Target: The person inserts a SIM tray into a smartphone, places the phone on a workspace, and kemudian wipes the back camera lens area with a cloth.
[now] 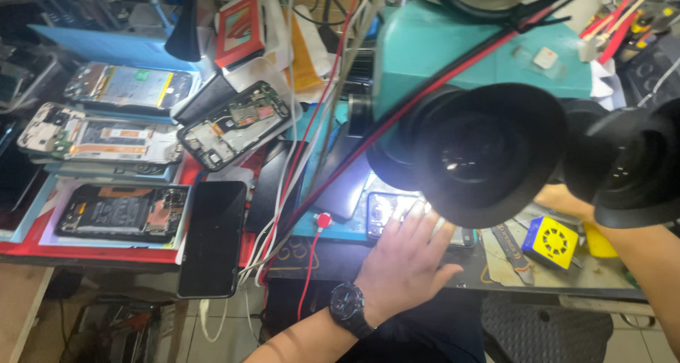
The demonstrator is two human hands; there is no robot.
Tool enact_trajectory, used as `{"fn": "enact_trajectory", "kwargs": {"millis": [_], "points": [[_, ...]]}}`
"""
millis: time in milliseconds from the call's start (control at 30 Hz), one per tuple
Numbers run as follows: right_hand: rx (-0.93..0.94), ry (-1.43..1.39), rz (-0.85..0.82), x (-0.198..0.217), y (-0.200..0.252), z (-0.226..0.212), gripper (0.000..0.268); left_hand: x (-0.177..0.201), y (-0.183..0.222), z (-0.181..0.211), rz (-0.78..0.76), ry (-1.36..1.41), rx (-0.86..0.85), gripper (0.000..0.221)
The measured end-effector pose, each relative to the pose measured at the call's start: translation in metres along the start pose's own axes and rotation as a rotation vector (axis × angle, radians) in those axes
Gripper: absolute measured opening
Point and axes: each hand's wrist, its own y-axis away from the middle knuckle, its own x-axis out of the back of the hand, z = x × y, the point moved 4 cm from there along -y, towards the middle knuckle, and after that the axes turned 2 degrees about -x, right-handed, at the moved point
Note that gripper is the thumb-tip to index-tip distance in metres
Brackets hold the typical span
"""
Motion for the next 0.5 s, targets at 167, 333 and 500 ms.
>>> {"fn": "enact_trajectory", "kwargs": {"millis": [167,333,500], "points": [[-0.14,0.011,0.082,0.019,0.017,0.041,0.032,-0.023,-0.03,0.01,-0.017,0.108,-0.002,0.063],[-0.201,0.023,0.097,0.028,0.042,0.077,0.031,-0.053,-0.057,0.027,-0.092,0.126,0.141,0.071],[-0.201,0.008,0.1,0.022,0.038,0.089,0.029,-0.058,-0.073,0.035,-0.001,0.023,0.068,0.076]]}}
